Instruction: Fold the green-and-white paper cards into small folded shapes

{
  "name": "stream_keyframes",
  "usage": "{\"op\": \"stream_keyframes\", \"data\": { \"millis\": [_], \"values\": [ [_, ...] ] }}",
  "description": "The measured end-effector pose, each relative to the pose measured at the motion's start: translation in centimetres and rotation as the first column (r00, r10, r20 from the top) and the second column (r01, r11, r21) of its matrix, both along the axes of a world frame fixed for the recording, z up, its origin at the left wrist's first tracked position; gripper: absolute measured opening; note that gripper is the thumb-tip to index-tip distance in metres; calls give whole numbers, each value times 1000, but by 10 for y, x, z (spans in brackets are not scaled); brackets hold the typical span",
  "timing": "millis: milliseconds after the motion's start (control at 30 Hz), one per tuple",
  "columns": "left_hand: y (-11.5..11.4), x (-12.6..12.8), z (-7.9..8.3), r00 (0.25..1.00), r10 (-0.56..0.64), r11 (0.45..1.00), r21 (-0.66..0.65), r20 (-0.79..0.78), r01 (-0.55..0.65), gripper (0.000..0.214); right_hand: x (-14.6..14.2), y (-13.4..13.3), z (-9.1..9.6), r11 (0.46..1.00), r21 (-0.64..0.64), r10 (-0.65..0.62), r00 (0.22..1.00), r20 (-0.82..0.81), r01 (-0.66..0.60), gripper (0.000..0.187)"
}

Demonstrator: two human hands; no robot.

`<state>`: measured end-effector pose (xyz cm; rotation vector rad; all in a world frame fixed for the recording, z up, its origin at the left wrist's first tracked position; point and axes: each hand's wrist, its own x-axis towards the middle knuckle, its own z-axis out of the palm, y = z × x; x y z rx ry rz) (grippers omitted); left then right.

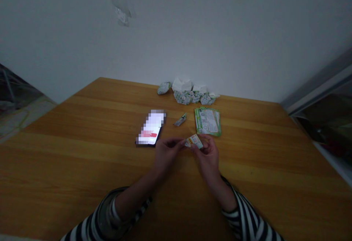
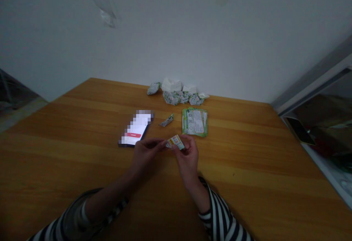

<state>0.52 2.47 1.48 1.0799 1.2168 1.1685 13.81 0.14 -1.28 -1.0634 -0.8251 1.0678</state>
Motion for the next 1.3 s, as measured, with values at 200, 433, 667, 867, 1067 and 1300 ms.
{"op": "stream_keyframes", "data": {
  "millis": [200,433,667,867,1067,1300],
  "values": [
    [3,-1,-7,997,-49,996,68,-58,53,32,7,3,5,981,-93,173,984,53,-168,45],
    [9,-8,-9,921,-351,931,42,-170,363,30,17,4,10,938,-80,344,931,124,-336,48],
    [9,-7,-14,941,-306,945,70,-143,318,29,21,9,0,949,-175,275,960,60,-261,29],
    [14,-15,-9,844,-526,850,-19,-108,527,27,38,8,5,870,-309,436,893,112,-385,31],
    [15,-16,-13,874,-484,875,3,-24,485,27,41,5,4,820,-301,490,869,-70,-487,29],
    [16,-16,-15,844,-520,850,-17,133,526,29,32,2,1,898,-224,369,925,-87,-379,20]
  ]
}}
